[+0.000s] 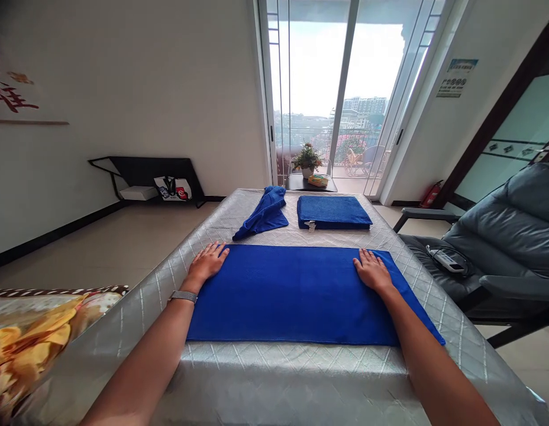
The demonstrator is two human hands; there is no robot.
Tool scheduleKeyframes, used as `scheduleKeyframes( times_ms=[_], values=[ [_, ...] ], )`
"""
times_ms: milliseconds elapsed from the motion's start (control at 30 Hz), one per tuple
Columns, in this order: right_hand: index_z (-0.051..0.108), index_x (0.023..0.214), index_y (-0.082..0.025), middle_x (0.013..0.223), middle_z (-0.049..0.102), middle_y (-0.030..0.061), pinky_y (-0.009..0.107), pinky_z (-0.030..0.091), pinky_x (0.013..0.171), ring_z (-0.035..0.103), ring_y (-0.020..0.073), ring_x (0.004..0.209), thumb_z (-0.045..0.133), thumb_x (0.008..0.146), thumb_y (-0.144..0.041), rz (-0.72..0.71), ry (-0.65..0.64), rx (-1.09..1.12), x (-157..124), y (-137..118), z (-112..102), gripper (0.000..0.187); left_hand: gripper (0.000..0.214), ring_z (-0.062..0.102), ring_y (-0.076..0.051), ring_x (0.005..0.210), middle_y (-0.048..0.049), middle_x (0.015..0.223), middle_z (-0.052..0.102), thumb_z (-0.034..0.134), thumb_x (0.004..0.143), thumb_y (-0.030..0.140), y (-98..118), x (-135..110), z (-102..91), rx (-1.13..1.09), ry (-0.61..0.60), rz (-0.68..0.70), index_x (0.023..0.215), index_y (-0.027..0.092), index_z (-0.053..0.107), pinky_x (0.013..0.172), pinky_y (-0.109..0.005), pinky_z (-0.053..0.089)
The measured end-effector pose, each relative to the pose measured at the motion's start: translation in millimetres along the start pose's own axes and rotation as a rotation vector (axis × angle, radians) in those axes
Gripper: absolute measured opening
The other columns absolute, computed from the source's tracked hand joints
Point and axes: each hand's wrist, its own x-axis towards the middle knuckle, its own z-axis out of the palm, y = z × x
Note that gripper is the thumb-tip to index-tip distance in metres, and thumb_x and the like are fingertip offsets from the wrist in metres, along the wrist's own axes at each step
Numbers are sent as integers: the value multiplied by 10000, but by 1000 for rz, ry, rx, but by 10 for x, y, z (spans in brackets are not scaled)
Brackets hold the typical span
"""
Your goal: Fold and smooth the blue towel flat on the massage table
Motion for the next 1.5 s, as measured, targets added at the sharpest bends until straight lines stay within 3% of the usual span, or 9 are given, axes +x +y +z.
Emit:
scheduleKeyframes(
  times_ms=[233, 433, 533, 767, 867, 1000, 1267, 1367, 1500],
  values=[
    [225, 1638, -102, 1702, 211, 85, 429, 134, 1276, 160, 225, 1569, 143, 1050, -463, 57, 21, 20, 30, 164, 73, 694, 601, 343, -297, 1506, -95, 1623, 401, 283, 1044, 490, 10, -5, 20, 10, 61, -1, 1541, 203, 462, 1235, -503, 263],
    [202, 1640, -90, 1707, 190, 69, 429, 120, 1279, 151, 223, 1570, 143, 1046, -464, 58, 11, 58, -4, 114, 25, 704, 535, 395, -300, 1474, -131, 1549, 505, 352, 1012, 346, 159, -106, -103, 132, 272, 91, 1449, 125, 567, 1243, -474, 261],
    [203, 1641, -94, 1708, 186, 61, 429, 115, 1280, 149, 226, 1570, 142, 1046, -466, 59, 11, 71, -10, 112, 22, 704, 515, 410, -277, 1463, -126, 1538, 518, 332, 1016, 312, 535, -172, -152, 103, 309, 189, 1413, 117, 593, 1242, -438, 272],
    [209, 1642, -99, 1708, 179, 58, 425, 108, 1280, 140, 221, 1572, 143, 1044, -474, 57, 23, 89, 1, 127, 53, 709, 571, 308, -246, 1525, -76, 1636, 384, 297, 1055, 468, 1940, -372, 46, -62, 26, 557, 1529, 201, 468, 1261, -415, 243],
    [215, 1643, -115, 1708, 185, 60, 423, 107, 1279, 140, 218, 1572, 151, 1043, -480, 56, 22, 88, 9, 135, 60, 705, 627, 238, -262, 1551, -86, 1662, 318, 234, 1058, 515, 2146, -403, 161, -78, -74, 543, 1581, 203, 384, 1270, -470, 204],
    [210, 1644, -117, 1707, 189, 64, 430, 109, 1279, 150, 223, 1571, 148, 1042, -488, 50, 14, 93, 11, 137, 57, 709, 635, 209, -243, 1559, -61, 1679, 279, 203, 1060, 535, 1831, -341, 178, -33, -128, 452, 1606, 235, 329, 1272, -473, 163],
    [217, 1641, -108, 1707, 192, 60, 430, 106, 1279, 137, 220, 1573, 138, 1038, -490, 52, 25, 102, -2, 139, 51, 718, 645, 162, -237, 1569, -62, 1700, 204, 175, 1061, 527, 562, -158, -17, 49, -154, 131, 1627, 228, 256, 1266, -484, 133],
    [224, 1640, -109, 1705, 200, 63, 436, 118, 1278, 152, 223, 1570, 136, 1037, -488, 48, 27, 95, -1, 139, 52, 717, 657, 159, -243, 1569, -57, 1702, 192, 169, 1055, 541, 366, -129, -40, 38, -149, 53, 1632, 235, 235, 1265, -486, 137],
    [221, 1641, -115, 1706, 203, 56, 438, 113, 1280, 150, 221, 1570, 140, 1037, -489, 59, 33, 86, -2, 136, 49, 715, 679, 175, -250, 1567, -71, 1699, 207, 174, 1048, 571, 362, -134, -31, 28, -111, 32, 1628, 227, 255, 1267, -483, 130]
  ],
)
